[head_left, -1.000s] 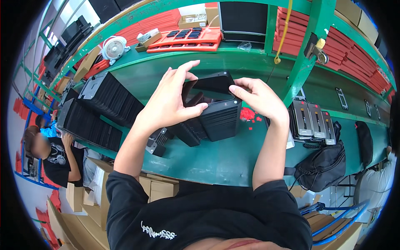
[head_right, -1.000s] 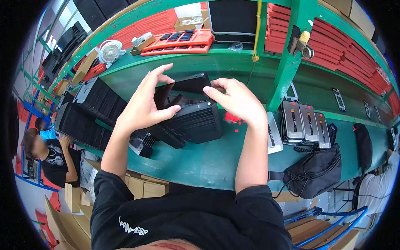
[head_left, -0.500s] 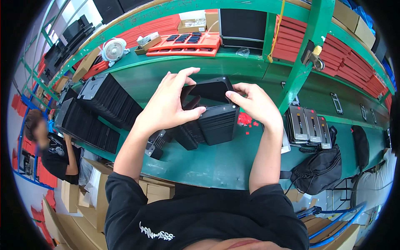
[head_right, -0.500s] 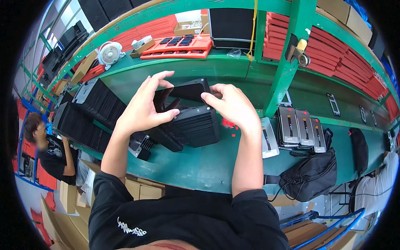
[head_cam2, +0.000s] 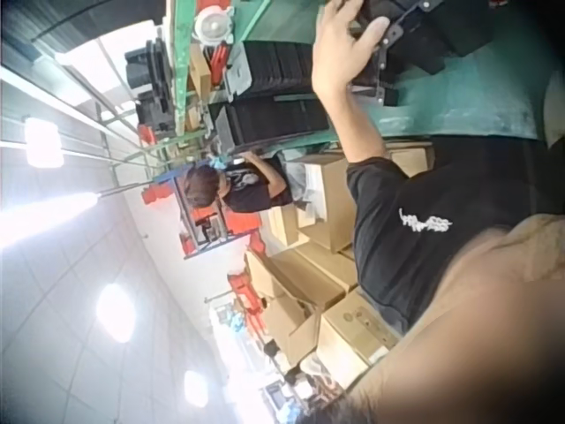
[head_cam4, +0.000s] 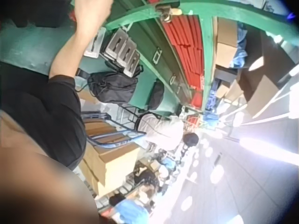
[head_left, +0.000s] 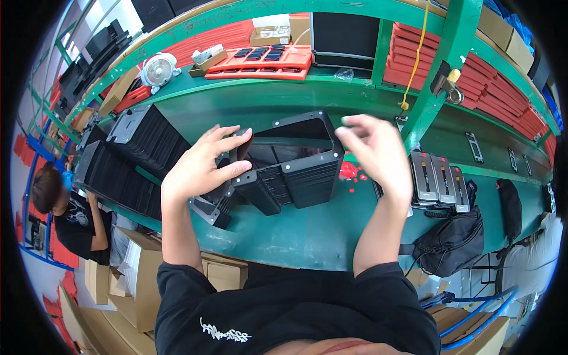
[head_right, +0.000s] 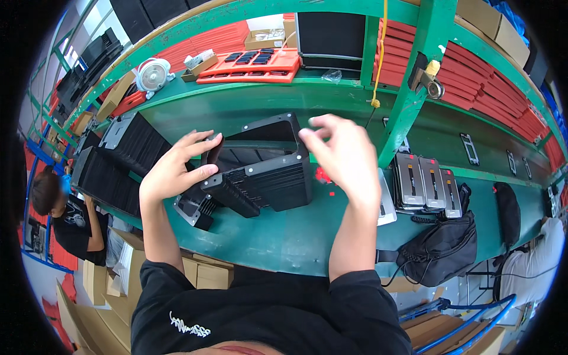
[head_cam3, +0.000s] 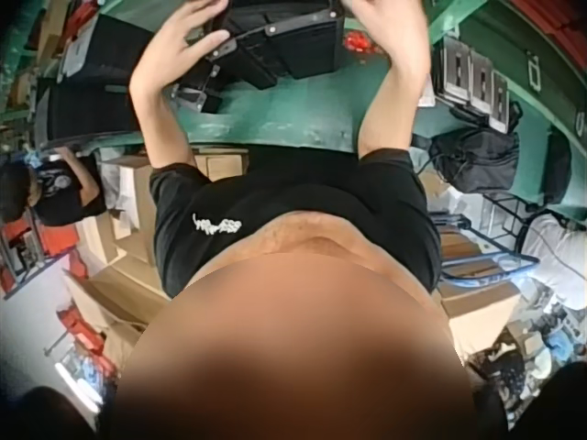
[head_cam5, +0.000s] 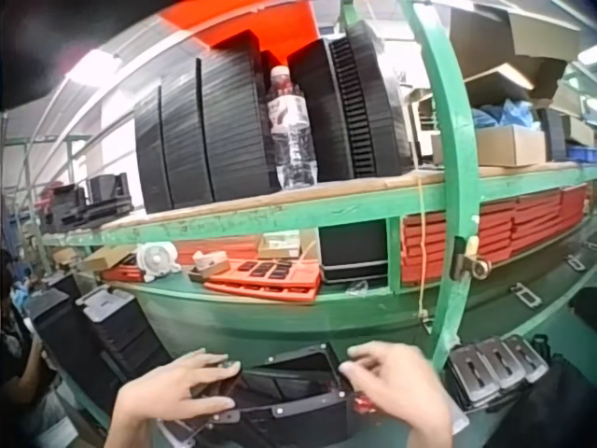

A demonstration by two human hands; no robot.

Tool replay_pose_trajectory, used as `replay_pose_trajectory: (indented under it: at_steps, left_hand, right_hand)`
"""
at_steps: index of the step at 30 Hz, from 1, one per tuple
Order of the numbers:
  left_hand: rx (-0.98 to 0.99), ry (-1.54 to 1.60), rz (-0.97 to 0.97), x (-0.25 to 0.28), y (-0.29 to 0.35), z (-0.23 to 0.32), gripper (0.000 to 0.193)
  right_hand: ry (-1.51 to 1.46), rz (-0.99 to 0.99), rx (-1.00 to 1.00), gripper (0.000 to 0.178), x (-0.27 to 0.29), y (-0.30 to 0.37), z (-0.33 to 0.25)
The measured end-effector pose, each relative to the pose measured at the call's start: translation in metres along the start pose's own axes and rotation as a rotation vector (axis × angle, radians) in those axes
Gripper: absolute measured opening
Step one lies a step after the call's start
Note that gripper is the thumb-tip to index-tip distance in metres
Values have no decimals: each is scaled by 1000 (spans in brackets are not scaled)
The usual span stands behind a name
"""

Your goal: Assembling electronic devices by fitting components into housings and scanning barcodes for tracking.

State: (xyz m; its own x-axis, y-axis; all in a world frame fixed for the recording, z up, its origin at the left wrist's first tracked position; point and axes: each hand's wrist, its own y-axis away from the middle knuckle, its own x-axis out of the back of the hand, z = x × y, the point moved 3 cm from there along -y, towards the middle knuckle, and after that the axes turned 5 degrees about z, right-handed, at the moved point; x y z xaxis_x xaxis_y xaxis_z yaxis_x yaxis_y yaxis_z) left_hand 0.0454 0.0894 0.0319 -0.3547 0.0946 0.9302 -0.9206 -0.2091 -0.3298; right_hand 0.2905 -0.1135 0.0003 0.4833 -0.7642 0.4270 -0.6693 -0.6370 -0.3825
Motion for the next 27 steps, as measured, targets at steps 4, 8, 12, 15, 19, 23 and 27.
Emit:
replay_pose_trajectory:
  at_steps: [4,8,12,15,19,23,27]
  left_hand:
    - [133,142,-66,5,-3,2,61]
    - [163,305,-118,0,-2,-1,72]
    - [147,415,47,-22,16,-2,83]
    - [89,477,253,-47,16,-8,89]
    - [-21,612,455,-75,14,-23,86]
    - [-91,671,578,-80,17,-25,77]
    - [-55,677,584,-81,17,-24,77]
  right_hand:
    - [-91,365,-48,34,37,7,-10]
    - [-72,682,2,38,43,-7,-1]
    - [-437,234,-10,38,16,-10,5]
    - [-628,-167,126,39,3,4,-22]
    - [-771,-970,540,31,-39,30,-67]
    - [-399,-941,607,19,-73,35,-68]
    - [-377,-1068,675,12,-71,37,-67]
